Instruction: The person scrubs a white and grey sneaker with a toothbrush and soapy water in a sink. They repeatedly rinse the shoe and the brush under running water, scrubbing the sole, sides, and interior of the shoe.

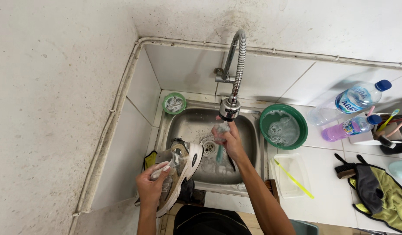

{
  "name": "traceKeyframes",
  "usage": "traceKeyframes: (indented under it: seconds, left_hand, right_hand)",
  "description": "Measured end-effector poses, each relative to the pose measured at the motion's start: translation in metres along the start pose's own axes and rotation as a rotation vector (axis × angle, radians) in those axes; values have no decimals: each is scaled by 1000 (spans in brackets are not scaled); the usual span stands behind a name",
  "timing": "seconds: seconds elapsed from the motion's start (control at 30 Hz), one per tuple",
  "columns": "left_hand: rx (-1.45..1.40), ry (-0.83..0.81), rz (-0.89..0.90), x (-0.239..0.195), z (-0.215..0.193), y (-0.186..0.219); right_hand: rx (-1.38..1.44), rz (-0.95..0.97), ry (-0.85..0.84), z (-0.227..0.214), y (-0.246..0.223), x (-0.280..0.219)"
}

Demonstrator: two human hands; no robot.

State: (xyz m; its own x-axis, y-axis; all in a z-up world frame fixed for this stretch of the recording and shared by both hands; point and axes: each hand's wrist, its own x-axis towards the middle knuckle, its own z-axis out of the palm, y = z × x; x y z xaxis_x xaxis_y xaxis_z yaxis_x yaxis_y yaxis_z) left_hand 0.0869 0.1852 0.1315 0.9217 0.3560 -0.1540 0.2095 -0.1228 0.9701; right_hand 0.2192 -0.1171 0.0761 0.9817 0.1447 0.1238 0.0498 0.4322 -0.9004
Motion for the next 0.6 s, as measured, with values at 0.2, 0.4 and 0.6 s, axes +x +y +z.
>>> traceKeyframes:
  seconds: [0.2,0.4,0.6]
  left_hand:
    - [-9,7,16,0,2,-2]
    - [-10,8,1,0,4,-2]
    - [-11,-7,19,-1,6,2]
  right_hand:
    - [75,77,171,39,-38,17]
    - [31,240,-111,41,-71,18]
    - [52,295,389,55,-61,32]
